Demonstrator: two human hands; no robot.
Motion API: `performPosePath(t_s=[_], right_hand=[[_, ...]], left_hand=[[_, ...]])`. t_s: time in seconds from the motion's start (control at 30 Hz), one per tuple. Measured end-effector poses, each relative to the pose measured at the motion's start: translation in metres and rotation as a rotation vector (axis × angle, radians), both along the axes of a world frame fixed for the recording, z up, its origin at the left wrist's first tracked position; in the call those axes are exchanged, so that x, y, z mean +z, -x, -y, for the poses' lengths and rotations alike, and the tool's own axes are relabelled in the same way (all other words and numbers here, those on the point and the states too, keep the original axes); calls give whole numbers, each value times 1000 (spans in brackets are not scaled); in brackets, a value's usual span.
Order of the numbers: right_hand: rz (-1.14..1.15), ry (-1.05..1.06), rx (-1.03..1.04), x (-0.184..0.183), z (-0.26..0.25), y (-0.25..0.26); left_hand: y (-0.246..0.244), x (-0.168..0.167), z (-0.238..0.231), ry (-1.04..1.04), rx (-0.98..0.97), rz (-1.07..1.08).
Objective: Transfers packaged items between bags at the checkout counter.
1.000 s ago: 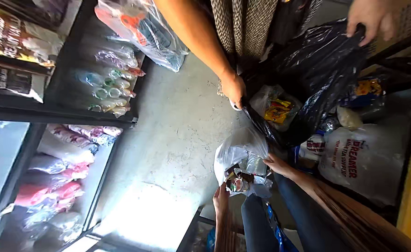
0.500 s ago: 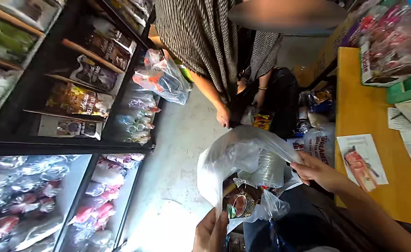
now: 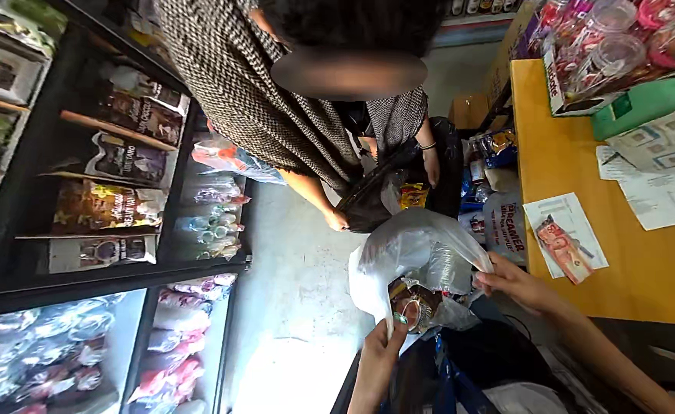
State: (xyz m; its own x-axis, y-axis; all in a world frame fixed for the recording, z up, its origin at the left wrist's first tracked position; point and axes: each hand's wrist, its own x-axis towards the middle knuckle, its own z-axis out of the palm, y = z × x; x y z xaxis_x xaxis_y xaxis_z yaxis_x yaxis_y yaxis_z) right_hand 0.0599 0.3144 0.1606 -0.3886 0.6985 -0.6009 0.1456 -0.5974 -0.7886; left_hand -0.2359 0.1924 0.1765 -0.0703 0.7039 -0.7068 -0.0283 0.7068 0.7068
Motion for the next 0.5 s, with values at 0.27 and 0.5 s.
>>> performPosePath(t_s=[0.27, 0.5], right_hand=[[38, -155, -154, -24, -42, -21], [-2, -102, -208, -48, -85, -31]], left_hand=[[-23, 28, -83, -187, -90, -62], [-31, 34, -146, -300, -111, -64]])
